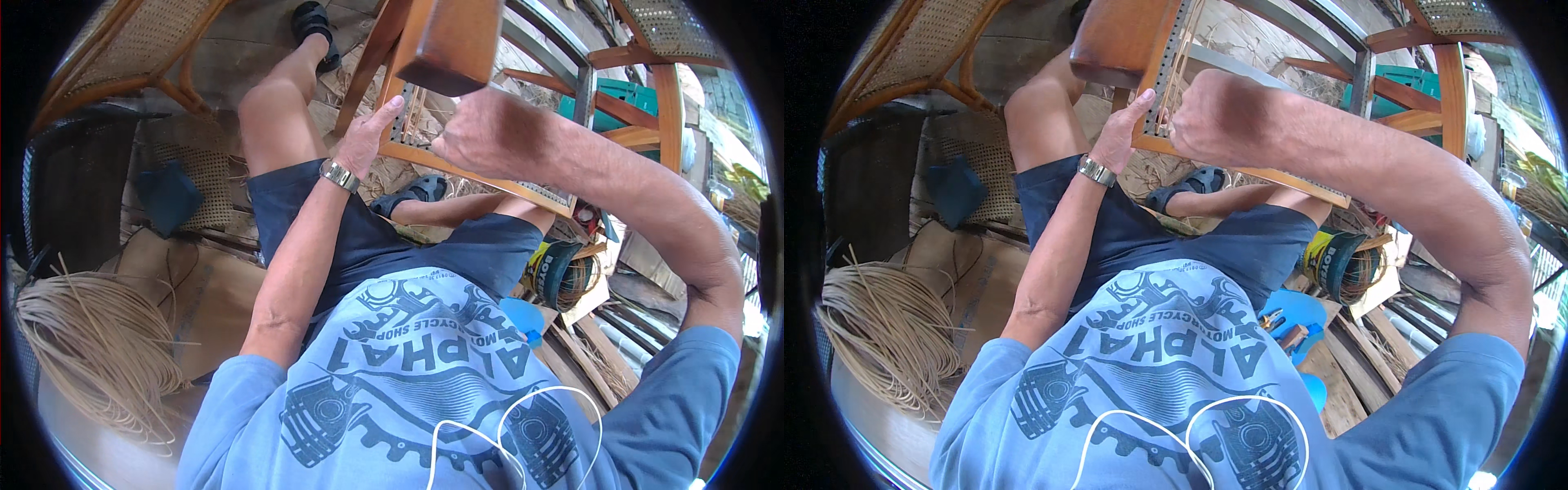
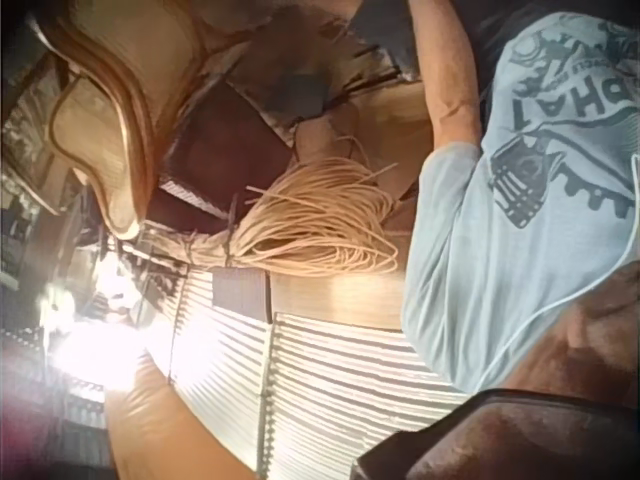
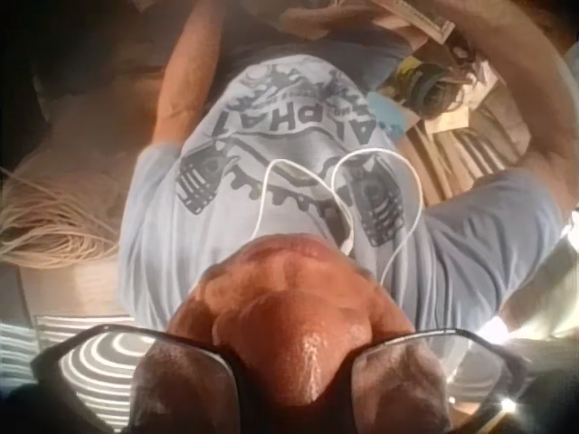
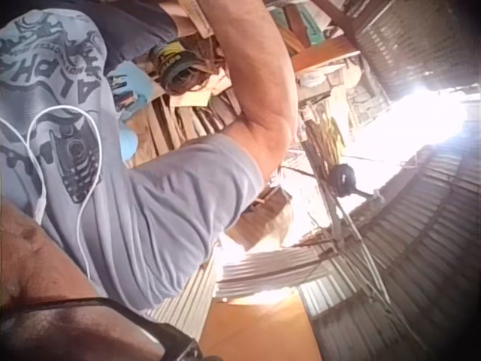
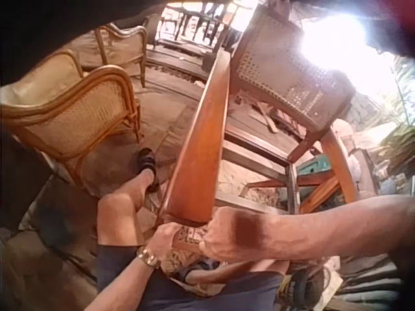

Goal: The recorder is repairing a wooden chair with a cane seat and back, weaving or securing cane strands.

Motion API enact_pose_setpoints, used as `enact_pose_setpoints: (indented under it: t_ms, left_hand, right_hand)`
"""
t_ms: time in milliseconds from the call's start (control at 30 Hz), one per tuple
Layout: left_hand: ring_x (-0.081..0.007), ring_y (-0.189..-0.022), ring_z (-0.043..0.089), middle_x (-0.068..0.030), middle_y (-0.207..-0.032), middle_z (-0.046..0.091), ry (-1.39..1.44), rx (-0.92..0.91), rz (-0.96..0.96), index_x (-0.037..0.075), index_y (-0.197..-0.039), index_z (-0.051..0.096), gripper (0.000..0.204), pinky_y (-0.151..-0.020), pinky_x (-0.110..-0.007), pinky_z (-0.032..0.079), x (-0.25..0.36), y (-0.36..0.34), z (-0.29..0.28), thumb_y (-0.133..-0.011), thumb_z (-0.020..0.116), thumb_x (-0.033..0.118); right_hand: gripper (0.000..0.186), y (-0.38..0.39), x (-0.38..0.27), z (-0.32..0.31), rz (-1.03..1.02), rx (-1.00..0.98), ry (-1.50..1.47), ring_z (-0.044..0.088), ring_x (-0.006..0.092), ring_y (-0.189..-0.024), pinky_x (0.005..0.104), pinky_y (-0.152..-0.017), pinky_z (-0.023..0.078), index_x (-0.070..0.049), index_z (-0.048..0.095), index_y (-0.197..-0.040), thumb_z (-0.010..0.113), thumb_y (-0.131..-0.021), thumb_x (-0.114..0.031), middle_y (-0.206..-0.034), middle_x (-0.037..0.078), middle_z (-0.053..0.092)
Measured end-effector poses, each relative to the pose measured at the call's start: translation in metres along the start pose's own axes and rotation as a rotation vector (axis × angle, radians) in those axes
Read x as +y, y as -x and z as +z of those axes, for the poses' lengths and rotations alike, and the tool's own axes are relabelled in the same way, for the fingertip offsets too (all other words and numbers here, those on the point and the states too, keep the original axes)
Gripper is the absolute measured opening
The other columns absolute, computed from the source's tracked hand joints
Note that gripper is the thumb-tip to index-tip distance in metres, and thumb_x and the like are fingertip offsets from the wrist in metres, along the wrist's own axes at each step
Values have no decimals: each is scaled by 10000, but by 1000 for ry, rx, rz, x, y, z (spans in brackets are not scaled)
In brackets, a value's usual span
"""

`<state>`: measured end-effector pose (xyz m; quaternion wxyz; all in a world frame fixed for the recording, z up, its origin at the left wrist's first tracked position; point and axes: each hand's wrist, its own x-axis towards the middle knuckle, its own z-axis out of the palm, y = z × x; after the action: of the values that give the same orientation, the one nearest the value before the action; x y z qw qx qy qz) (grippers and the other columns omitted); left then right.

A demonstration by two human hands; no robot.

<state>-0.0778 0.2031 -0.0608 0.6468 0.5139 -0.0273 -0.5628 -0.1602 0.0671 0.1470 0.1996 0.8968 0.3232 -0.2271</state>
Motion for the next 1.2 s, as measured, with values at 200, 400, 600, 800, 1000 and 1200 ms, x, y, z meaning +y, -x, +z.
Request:
enact_pose_setpoints:
  t_ms: [200, 400, 600, 800, 1000, 1200]
  left_hand:
    - [-78, -884, 563, -16, -972, 651, 108, -8, 85, -23, -1077, 698, 606, -802, -209, 428, 4, 3, 4, -839, 726, 533]
    - [-72, -729, 549, 12, -824, 637, 5, 0, 50, 2, -970, 721, 515, -668, -230, 444, -2, -8, -2, -863, 704, 506]
    - [-82, -671, 516, -1, -759, 609, 43, -23, 121, -6, -891, 724, 529, -606, -257, 424, -2, -7, -2, -858, 696, 521]
    - [-88, -649, 503, -4, -715, 587, 39, -27, 58, -14, -880, 714, 530, -599, -258, 421, -7, -12, -3, -852, 700, 515]
    - [-79, -703, 523, -4, -807, 605, 101, -58, 61, -20, -967, 694, 531, -643, -240, 434, -4, -7, -2, -863, 699, 500]
    - [-82, -852, 594, -32, -965, 669, 198, -59, 81, -17, -1080, 684, 476, -771, -229, 461, 3, 0, 4, -900, 688, 424]
  right_hand:
    - [29, -8, -2, 3, 467, 210, -690, 666, 319, -609, 406, -574, 522, -32, 644, -743, 626, -742, -55, -589, 124, 628]
    - [131, -18, -14, -20, 845, 144, -1053, 674, 323, -798, 414, -705, 516, -18, 628, -953, 596, -827, -40, -820, 160, 673]
    - [170, -15, -4, -20, 589, 56, -867, 689, 318, -760, 420, -629, 533, -12, 621, -993, 598, -827, -38, -804, 187, 663]
    - [110, -24, -19, -4, 1310, -68, -1546, 642, 253, -737, 365, -598, 486, -23, 635, -931, 599, -871, -108, -766, 198, 627]
    - [67, -20, 3, -19, 292, 96, -446, 686, 315, -620, 400, -567, 544, -57, 621, -861, 601, -797, -65, -602, 108, 617]
    - [93, -17, -12, -4, 817, -82, -991, 657, 251, -780, 291, -683, 490, -68, 588, -950, 560, -915, -150, -778, 146, 637]
